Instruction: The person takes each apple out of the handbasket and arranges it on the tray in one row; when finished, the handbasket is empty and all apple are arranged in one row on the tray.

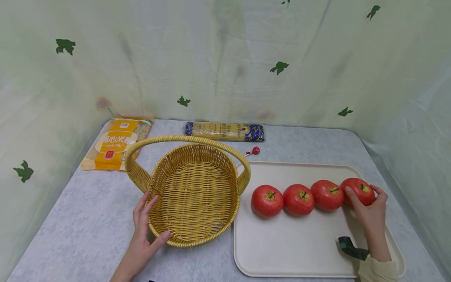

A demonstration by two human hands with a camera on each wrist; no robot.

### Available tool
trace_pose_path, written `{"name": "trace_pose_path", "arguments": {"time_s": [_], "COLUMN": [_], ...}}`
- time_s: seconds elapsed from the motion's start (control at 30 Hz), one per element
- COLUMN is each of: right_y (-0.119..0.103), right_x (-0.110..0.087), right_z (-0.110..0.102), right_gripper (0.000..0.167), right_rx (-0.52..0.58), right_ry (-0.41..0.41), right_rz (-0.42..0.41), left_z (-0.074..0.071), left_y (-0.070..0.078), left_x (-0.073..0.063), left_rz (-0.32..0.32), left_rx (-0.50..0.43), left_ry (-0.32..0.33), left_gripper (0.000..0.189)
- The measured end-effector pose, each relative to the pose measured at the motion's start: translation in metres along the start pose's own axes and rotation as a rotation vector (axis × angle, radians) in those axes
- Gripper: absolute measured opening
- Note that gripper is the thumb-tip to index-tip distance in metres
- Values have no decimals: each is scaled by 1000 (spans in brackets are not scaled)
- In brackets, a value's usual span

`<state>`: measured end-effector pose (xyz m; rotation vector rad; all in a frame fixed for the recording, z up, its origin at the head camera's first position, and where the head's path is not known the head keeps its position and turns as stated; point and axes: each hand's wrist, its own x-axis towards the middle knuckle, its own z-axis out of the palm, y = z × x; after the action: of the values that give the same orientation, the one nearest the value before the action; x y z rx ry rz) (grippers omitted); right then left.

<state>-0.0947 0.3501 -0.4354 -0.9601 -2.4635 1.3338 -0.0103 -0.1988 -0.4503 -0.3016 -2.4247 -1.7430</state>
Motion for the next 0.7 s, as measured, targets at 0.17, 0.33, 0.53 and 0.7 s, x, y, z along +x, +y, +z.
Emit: {"name": "trace_pose_path", "arguments": {"time_s": [0.17,0.33,0.53,0.7], "right_y": [6,36,49,4], "right_x": [0,23,33,-14], "right_z": [-3,-5,-3,4], "right_gripper": [85,74,53,43], "right_rx": [0,43,70,84], "right_ry": [47,191,371,380], "right_rz": [-24,-112,-287,-468], "left_z": [0,0,0,-1], "left_y": [-1,-3,-3,0], "left_x": [1,2,1,1], "left_rz": [9,15,19,35], "left_rx": [5,15,22,49], "left_ry": [2,5,15,49], "left_gripper": [87,87,87,90]}}
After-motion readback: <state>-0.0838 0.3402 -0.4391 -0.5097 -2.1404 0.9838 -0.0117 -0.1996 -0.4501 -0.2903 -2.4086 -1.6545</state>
